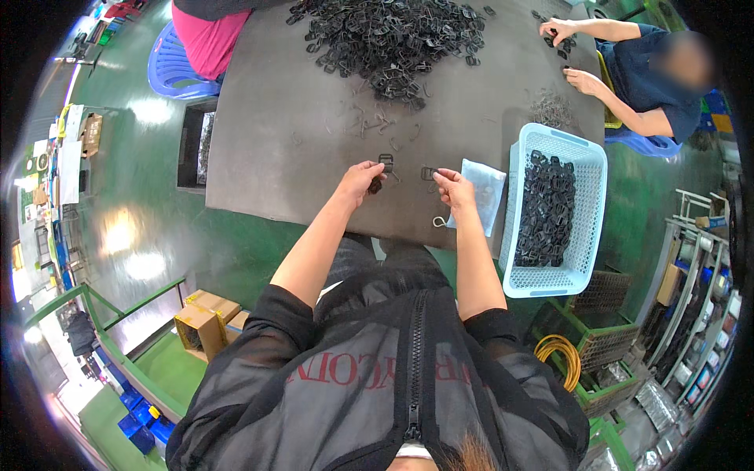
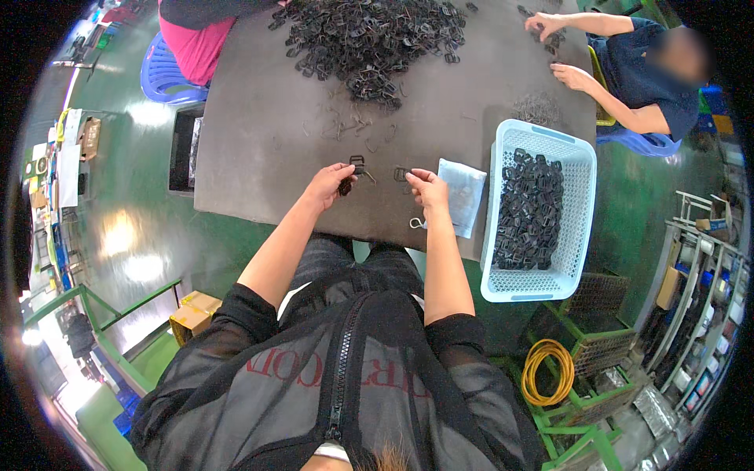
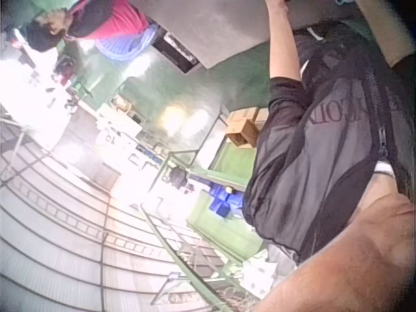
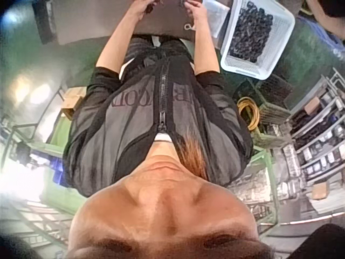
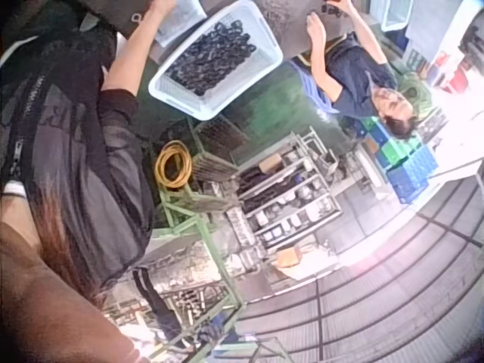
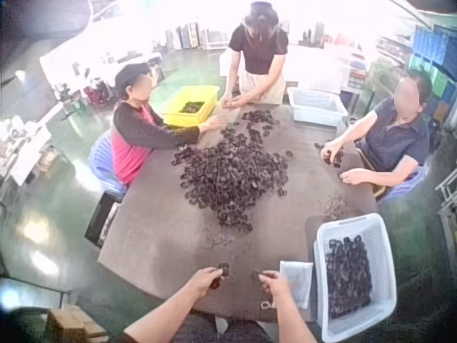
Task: The person assembles small black plastic parts with metal wire components on a table, placing the completed items into a blue plastic basket.
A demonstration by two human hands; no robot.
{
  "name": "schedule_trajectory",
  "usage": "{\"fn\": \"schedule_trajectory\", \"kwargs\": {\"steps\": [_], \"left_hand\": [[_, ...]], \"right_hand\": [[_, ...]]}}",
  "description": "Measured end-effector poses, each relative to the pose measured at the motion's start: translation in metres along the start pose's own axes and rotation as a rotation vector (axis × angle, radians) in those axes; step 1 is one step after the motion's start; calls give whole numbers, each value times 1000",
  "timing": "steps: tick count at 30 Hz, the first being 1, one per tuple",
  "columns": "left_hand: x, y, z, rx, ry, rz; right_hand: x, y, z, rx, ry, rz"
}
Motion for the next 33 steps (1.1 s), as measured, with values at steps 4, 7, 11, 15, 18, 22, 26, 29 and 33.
{"fn": "schedule_trajectory", "kwargs": {"steps": [4, 7, 11, 15, 18, 22, 26, 29, 33], "left_hand": [[-4, 5, 0, 31, 21, 25], [-11, 8, -1, 54, 28, 40], [-7, 9, 5, 62, 25, 75], [-11, 16, 6, 54, 8, 86], [-15, 21, 9, 14, 0, 62], [-7, 10, 15, 30, 6, 64], [-9, 8, 22, 47, 11, 47], [-14, 13, 15, 73, 31, 66], [-8, 15, 19, 44, 29, 85]], "right_hand": [[-4, -4, 6, -59, -87, 131], [5, -18, 21, 268, 108, -552], [-12, -17, 24, 108, -139, -100], [-20, -23, 22, -69, -341, 165], [-11, -30, 26, 64, -170, -103], [-10, -29, 34, 115, -111, -111], [8, -26, 44, 272, 106, -471], [9, -23, 43, 280, 73, -398], [-7, -35, 34, 26, -129, 98]]}}
Point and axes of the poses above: each hand's wrist, its own z-axis towards the middle knuckle, its own x-axis out of the back of the hand, y = z × x, the point moved 6 cm from there along z, towards the middle knuckle, and after that the axes turned 1 degree about x, right-handed, at the moved point
